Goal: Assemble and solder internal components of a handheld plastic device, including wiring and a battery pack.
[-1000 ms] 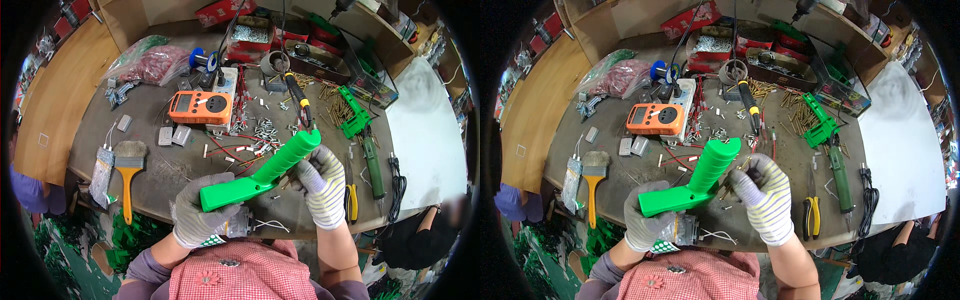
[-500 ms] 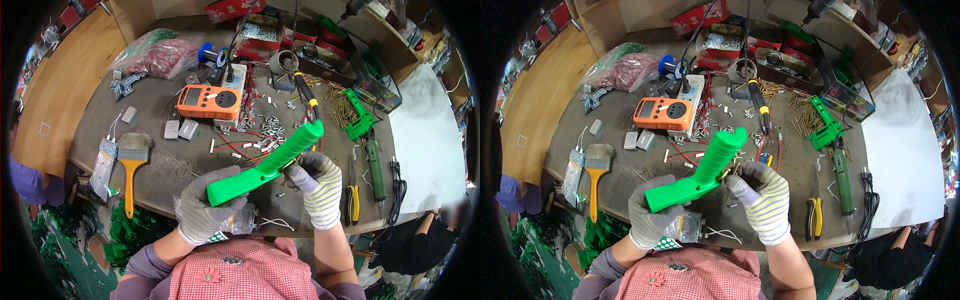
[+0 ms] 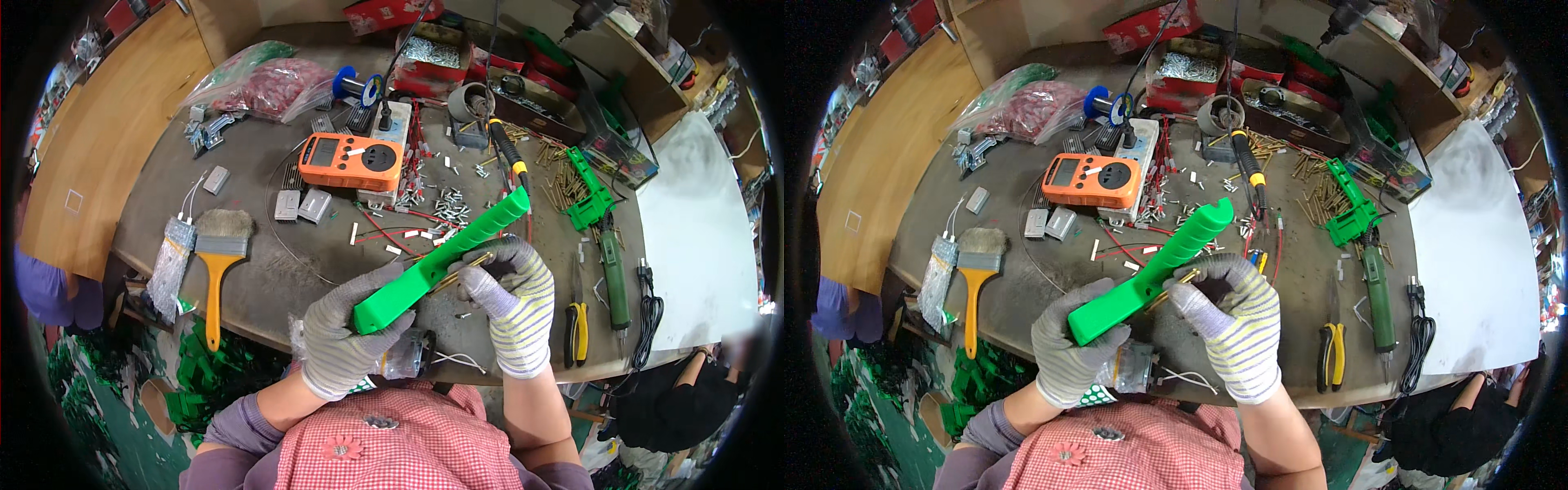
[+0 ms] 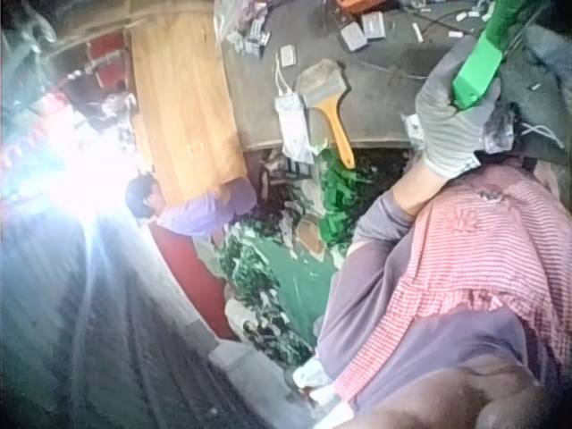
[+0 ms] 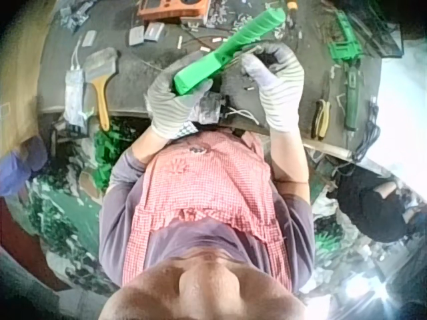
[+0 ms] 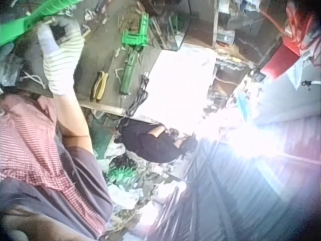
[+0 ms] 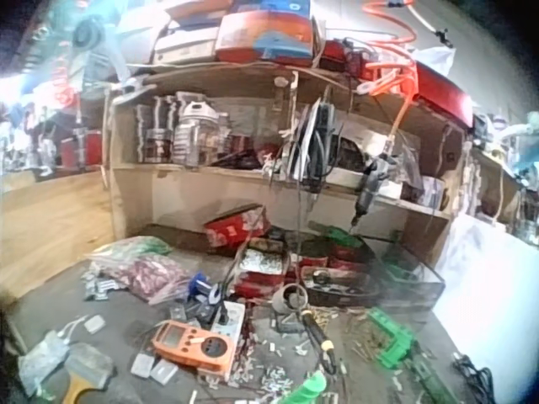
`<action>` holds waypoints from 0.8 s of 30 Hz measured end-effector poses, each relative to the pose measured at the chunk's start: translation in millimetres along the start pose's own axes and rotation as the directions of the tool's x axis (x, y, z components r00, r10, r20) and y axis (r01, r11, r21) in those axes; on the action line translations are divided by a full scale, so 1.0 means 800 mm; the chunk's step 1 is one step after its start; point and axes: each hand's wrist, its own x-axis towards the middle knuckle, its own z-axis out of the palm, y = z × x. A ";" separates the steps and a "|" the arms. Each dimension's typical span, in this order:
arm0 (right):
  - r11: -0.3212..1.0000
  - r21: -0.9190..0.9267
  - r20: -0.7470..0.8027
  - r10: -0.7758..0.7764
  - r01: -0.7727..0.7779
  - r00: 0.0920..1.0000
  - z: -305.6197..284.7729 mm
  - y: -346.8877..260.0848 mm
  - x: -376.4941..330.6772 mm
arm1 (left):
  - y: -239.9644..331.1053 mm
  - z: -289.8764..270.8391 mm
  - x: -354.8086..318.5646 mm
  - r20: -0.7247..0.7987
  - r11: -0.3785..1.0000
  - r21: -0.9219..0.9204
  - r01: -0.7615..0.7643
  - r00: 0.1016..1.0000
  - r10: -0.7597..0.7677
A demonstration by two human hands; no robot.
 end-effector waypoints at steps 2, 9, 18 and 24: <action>1.000 0.001 -0.003 -0.017 0.017 1.000 0.002 0.003 -0.001 | 0.001 -0.001 0.001 0.006 1.000 0.007 0.010 1.000 -0.010; 0.999 0.027 -0.013 -0.037 0.037 0.999 0.008 0.001 -0.004 | -0.005 -0.002 0.000 0.016 0.997 0.054 -0.049 0.999 0.048; 0.974 -0.223 -0.015 0.026 -0.029 1.000 0.008 -0.021 0.003 | -0.015 -0.008 0.002 0.160 0.976 0.078 -0.205 0.969 0.191; 0.809 -0.587 0.116 0.067 0.014 0.991 -0.012 0.000 0.016 | -0.001 -0.006 0.000 -0.003 0.991 0.103 -0.086 0.996 0.087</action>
